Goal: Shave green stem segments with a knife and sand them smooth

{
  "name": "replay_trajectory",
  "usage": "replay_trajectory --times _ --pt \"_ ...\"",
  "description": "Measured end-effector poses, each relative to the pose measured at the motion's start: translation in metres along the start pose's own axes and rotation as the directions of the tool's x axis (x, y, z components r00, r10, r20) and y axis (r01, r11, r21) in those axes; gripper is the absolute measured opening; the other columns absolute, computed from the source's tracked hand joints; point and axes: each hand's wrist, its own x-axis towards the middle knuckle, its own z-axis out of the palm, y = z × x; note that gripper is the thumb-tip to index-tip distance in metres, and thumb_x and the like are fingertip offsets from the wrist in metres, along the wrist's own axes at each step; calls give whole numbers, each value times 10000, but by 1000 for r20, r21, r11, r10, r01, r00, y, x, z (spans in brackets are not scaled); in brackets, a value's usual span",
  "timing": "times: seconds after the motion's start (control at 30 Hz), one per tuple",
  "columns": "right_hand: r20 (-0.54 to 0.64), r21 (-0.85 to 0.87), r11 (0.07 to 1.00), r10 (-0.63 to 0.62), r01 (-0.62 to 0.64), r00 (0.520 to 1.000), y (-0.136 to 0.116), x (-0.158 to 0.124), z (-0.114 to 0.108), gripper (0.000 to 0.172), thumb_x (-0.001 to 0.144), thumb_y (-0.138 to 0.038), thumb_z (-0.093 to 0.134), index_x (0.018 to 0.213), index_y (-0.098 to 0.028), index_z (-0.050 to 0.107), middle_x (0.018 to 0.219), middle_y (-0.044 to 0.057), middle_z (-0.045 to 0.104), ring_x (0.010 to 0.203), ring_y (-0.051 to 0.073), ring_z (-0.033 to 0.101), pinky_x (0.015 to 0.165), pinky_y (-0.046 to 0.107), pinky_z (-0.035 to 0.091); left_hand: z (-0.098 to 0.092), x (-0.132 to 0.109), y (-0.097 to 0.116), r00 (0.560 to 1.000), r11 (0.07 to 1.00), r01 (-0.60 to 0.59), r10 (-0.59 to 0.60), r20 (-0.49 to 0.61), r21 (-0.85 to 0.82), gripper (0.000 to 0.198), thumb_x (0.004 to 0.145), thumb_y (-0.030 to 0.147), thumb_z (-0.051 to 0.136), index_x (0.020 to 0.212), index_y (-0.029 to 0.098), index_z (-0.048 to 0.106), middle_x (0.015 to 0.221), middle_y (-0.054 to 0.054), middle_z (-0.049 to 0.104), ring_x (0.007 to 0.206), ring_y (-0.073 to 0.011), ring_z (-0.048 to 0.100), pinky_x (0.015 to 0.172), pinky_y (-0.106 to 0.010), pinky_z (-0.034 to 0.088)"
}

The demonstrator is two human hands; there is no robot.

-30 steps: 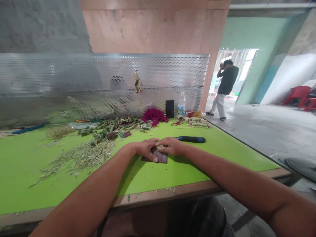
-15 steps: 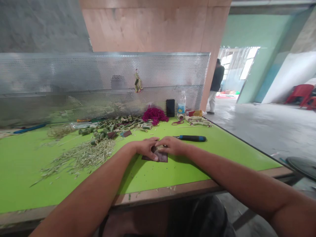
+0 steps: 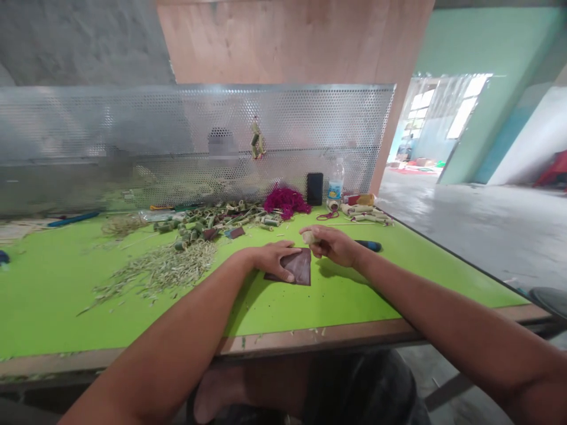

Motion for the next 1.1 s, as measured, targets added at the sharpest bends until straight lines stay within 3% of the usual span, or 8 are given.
replay_trajectory --times 0.07,0.17,0.37,0.67,0.93,1.03,1.1 --pt "70 199 979 27 -40 997 -3 -3 4 318 811 -430 597 983 -167 646 583 -43 506 475 89 378 489 242 346 2 -1 -1 1000 1000 -3 3 -10 -1 1088 657 788 573 1518 262 167 1591 -109 61 1442 -358 82 1154 -479 129" --pt "133 301 948 65 -102 989 -6 -4 7 330 863 -457 533 934 -157 649 458 -58 439 433 94 339 499 249 354 2 -3 -4 999 1000 -22 22 -29 -13 1058 683 768 569 1517 250 174 1589 -114 76 1442 -355 85 1155 -473 130" --pt "115 345 930 90 -125 989 -8 -3 10 364 891 -478 495 886 -148 649 416 -54 447 408 99 370 503 256 375 -4 -10 -6 996 997 -69 66 -61 -43 881 757 659 584 1490 290 265 1595 -74 60 1446 -335 84 1153 -461 158" --pt "-27 271 959 95 -84 995 1 2 10 411 831 -544 574 823 -139 637 457 -37 517 400 80 421 488 232 404 -6 -12 -3 1000 999 -24 23 -9 -40 909 717 687 609 1482 325 278 1588 -66 109 1444 -328 115 1152 -468 166" --pt "-99 33 995 94 -91 991 5 4 8 313 784 -461 650 820 -150 646 595 -16 584 484 76 476 475 201 390 -6 -10 -3 1000 1000 1 -1 7 -11 1012 690 729 589 1505 261 215 1591 -92 88 1442 -325 128 1160 -438 153" --pt "-46 -220 974 43 -52 998 8 5 7 375 788 -462 643 971 -138 687 710 13 649 549 94 518 529 227 423 -5 -7 -5 1000 1000 1 -1 7 0 1039 675 739 588 1502 229 219 1590 -96 90 1439 -329 133 1163 -420 155" --pt "23 -446 895 -15 24 1000 10 5 7 391 806 -444 629 1051 -147 698 859 51 705 683 134 594 642 263 468 -6 -5 -6 1000 1000 -14 14 7 6 1024 673 742 587 1486 213 261 1587 -101 107 1436 -327 144 1164 -409 159"
